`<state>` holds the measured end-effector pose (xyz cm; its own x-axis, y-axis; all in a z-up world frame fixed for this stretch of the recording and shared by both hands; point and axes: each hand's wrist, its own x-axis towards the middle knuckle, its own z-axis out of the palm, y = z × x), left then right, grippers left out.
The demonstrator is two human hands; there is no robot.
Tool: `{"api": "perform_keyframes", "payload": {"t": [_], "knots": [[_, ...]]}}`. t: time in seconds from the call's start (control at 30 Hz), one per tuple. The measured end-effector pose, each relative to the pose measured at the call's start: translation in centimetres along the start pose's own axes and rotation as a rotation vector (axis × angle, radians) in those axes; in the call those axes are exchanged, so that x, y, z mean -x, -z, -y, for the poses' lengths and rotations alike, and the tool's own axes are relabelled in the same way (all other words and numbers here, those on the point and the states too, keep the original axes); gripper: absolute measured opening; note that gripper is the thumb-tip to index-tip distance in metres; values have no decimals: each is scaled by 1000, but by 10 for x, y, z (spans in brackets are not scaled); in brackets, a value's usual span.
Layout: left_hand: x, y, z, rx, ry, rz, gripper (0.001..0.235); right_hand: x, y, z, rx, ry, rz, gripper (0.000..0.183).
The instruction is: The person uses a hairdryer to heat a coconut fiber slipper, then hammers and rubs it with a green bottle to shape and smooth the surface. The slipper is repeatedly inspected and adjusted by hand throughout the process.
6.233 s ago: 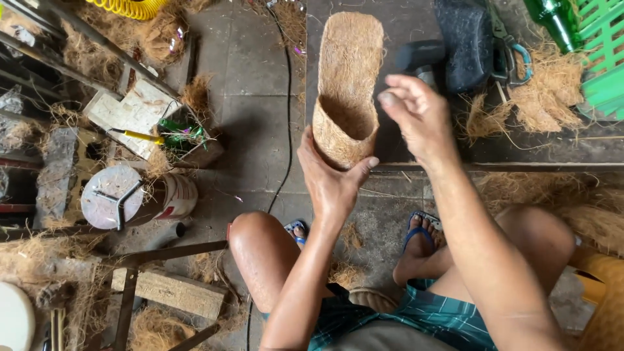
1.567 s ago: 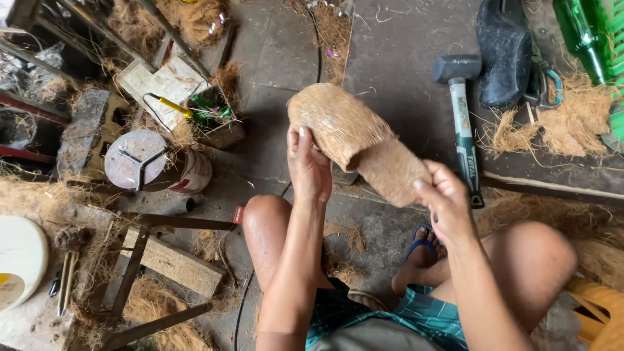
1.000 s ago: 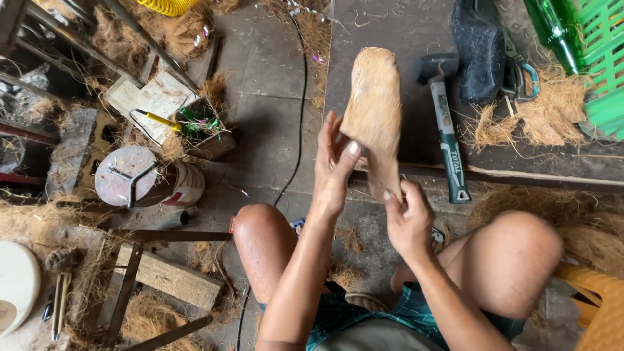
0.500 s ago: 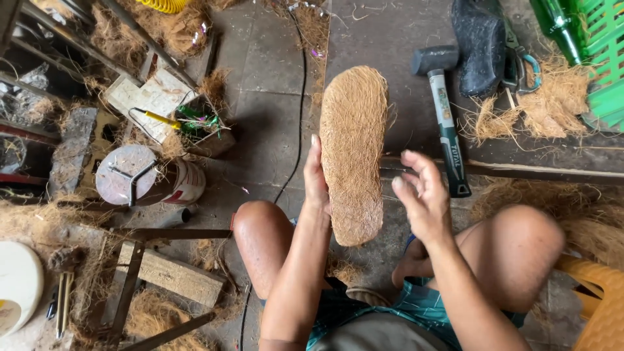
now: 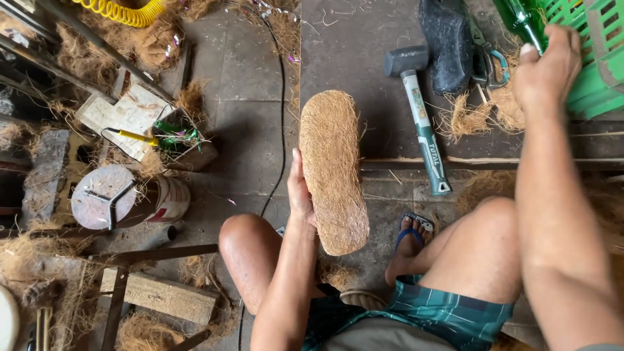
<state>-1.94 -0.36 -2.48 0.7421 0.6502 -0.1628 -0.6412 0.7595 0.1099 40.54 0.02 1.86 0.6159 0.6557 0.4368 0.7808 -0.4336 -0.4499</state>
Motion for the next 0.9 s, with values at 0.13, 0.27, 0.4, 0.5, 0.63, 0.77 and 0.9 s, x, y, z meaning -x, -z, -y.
{"api": "perform_keyframes", "payload": {"t": [0.13,0.27,0.4,0.5,0.63,0.77,0.9], "knots": [[-7,-4,4,-85,-64,-29,80,-23,14,37,62,-184,277,45],[-14,4,10,37,-36,-110,79,-43,-7,29,355,-318,483,75],[-17,12,11,61,7,-64,78,-63,-42,-2,515,-391,532,82],[-13,6,10,55,-29,-48,78,-60,-42,-20,116,-476,395,39],[-8,7,5,57,-40,-98,76,-35,-22,-15,-22,-531,427,73],[-11,4,1,6,-60,-83,76,24,56,87,-347,-408,396,56],[-7,-8,6,-44,-65,-78,77,95,76,132,-884,39,431,74]]}}
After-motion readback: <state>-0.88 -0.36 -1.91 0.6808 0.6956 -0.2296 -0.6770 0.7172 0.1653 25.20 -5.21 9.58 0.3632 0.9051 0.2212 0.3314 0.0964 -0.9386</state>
